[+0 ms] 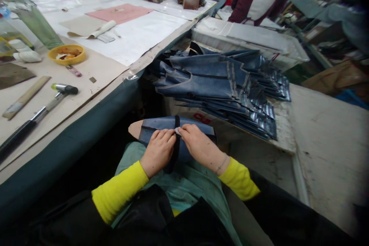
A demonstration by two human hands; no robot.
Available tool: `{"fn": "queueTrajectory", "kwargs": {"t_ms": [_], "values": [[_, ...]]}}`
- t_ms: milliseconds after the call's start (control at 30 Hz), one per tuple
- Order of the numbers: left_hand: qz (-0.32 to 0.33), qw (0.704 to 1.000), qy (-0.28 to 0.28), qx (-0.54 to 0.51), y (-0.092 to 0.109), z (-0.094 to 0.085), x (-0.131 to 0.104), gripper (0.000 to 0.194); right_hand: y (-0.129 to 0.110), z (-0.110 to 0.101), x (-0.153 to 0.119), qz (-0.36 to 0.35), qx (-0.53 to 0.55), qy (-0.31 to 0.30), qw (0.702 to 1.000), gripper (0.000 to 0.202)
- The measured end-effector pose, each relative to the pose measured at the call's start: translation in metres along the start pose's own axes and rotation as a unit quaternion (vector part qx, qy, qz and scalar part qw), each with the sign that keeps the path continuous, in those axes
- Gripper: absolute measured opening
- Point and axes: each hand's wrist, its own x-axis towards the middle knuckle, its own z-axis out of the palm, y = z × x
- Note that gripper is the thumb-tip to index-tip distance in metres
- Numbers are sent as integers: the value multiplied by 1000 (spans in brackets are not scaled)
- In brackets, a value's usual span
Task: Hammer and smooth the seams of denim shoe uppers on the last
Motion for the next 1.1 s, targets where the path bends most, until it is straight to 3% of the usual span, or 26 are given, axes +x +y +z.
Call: {"fn": "queueTrajectory", "kwargs": {"t_ms": [233, 433, 633, 800, 1100], "values": [[-13, 1000, 27, 2, 1, 3, -6, 30, -6, 16, -11, 22, -8, 54, 998, 40], [-27, 999, 20, -20, 0, 6, -9, 37, -13, 12, -32, 32, -25, 47, 998, 41], [0, 1000, 14, -4, 1, 2, -4, 38, -13, 3, -35, 21, -24, 28, 999, 38], [43, 999, -12, 14, 4, -1, 2, 35, -4, 4, -36, 21, 7, 40, 999, 34], [52, 994, -67, 61, 11, -10, 10, 33, 4, 10, -37, 57, -2, 68, 996, 35]]}}
